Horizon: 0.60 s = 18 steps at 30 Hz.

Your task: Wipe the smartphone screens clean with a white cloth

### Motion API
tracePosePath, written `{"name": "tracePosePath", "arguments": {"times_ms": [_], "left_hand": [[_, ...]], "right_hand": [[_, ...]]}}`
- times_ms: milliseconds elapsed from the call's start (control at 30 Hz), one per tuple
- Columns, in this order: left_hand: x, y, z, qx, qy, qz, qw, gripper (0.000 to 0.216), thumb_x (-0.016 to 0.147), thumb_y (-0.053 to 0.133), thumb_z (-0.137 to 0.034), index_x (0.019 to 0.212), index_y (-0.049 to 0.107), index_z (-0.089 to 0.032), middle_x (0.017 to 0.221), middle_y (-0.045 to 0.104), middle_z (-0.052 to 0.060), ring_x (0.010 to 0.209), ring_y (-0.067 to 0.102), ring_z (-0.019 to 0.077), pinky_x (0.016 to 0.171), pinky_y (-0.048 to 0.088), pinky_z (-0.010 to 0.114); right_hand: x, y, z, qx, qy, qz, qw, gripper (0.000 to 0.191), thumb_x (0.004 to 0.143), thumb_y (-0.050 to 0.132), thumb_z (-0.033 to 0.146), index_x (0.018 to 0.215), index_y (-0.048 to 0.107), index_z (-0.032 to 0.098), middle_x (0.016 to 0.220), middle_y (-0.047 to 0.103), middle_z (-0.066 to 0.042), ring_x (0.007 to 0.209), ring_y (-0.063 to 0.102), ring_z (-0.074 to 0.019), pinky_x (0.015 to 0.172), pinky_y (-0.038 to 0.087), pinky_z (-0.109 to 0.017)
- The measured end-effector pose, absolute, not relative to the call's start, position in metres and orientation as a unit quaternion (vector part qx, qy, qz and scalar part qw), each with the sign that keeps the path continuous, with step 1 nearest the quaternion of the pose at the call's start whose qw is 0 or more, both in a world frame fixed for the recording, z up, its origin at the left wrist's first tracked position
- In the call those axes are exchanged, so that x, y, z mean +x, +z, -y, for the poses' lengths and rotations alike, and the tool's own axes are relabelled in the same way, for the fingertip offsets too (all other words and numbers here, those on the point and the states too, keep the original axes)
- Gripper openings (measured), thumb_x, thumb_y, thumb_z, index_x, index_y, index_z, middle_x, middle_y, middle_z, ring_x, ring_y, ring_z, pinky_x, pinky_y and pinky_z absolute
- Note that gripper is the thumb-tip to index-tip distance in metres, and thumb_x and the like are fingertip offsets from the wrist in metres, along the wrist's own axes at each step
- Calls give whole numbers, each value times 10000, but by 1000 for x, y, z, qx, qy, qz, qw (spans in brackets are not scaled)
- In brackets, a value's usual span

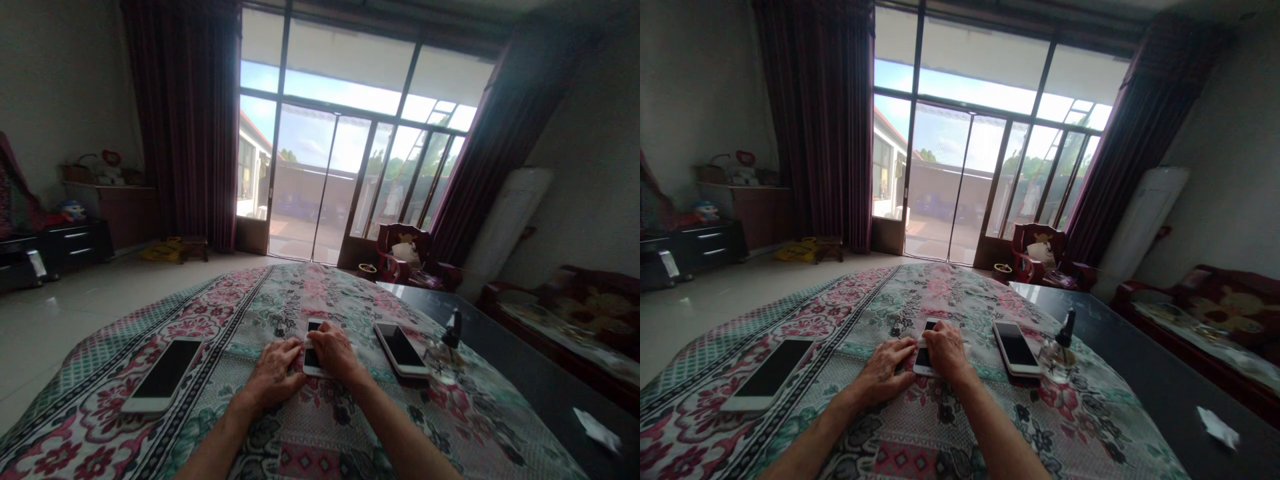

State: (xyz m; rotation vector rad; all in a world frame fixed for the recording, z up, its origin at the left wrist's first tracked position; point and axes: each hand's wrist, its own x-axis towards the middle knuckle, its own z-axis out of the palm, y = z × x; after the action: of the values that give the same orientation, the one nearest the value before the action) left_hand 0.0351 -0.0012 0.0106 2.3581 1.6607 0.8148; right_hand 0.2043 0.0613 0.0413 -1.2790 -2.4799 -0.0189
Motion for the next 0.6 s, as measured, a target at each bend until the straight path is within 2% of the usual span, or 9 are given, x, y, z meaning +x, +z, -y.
{"name": "tracePosePath", "arguments": {"times_ms": [200,600], "left_hand": [[37,8,1,771,268,-572,81,552,720,602,-319,1258,558,-207,1342,550,51,1213,475,265,1057,326,396],[35,4,-1,787,246,-562,65,526,763,588,-335,1285,545,-289,1398,498,43,1249,453,279,1052,332,439]], "right_hand": [[216,43,-32,-402,-14,902,155,244,924,455,277,1022,678,290,928,553,-33,826,488,-156,750,320,-279],[222,37,-20,-385,17,903,188,248,908,475,246,1030,682,308,940,553,-29,860,502,-154,785,339,-270]]}}
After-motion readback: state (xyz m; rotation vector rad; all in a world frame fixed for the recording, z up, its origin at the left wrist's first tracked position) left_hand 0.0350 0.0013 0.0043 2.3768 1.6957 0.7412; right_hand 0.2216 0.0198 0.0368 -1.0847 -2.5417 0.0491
